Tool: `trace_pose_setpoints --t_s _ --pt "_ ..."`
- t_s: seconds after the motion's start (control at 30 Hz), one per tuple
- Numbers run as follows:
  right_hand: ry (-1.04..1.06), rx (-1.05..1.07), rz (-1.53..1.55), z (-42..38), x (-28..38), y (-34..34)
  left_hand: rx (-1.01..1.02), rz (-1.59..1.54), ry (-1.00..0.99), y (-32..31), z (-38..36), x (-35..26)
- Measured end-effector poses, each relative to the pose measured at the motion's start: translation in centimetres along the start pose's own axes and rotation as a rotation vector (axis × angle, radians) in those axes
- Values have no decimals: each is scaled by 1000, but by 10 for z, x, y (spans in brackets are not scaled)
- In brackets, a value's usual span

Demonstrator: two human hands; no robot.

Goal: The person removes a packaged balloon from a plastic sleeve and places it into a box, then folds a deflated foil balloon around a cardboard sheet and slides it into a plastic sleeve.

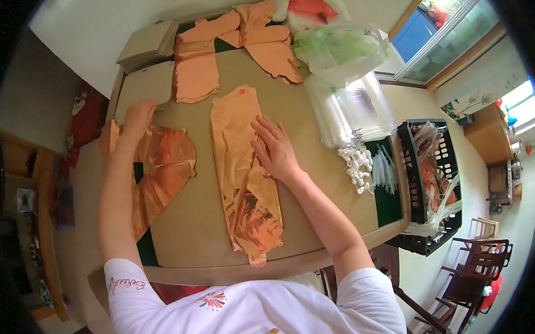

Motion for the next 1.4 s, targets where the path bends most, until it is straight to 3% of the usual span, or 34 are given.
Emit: trace_pose_setpoints --t_s 0.2,0.3,0.37,0.43,0.5,0.57,0.67,0.77,0.87,0.9,1.0,1.03,1.1,1.17,1.2,1.3,1.4 --pt "24 -37 -5 0 0 1 -136 -47 34 2 -2 -2" --pt "94 -95 -88 0 9 7 -324 -47 12 26 -11 -26" --pt "-187 -75 296 5 15 8 -477 -22 -187 56 -30 -77" --pt "-429 -47 712 10 40 9 -481 105 -408 82 -64 -148" --pt "-609 -20 1163 23 68 9 -522 21 -631 88 -98 -202" --pt "-571 0 986 21 71 10 -585 12 -692 88 -124 -234" --pt "-582 -53 859 11 78 21 -586 -111 -561 97 -149 -246" --pt "-634 -172 920 -5 63 33 -621 -578 -141 69 -196 -225" --pt "-622 -152 1034 -20 67 40 -263 -1655 367 25 -205 -217" --pt "-621 -165 1059 -24 79 40 -208 -1788 332 29 -201 -224" --pt "-657 -146 733 -40 55 25 -90 -1784 461 19 -201 -215" --pt "-665 -156 556 -44 57 31 -180 -1752 512 24 -200 -206" --pt "-502 -443 743 -50 26 49 -360 -1679 605 36 -192 -179" --pt "-477 -592 882 -57 11 73 -362 -1812 706 17 -167 -115" --pt "-639 -612 927 -67 5 78 -442 -1834 712 6 -149 -80" --pt "-602 -542 985 -88 -23 72 -549 -1839 759 -4 -95 -7" --pt "-574 -442 871 -99 -18 58 -435 -1896 798 -35 -65 34"
Point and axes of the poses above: each hand's wrist, its own z-axis towards the middle knuckle, its own y-axis out of the back of the hand, x = y × z, the point moved 5 cm from there along z, towards the middle knuckle, and after that the axes turned 1 degree about -y, right-handed, at the moved point
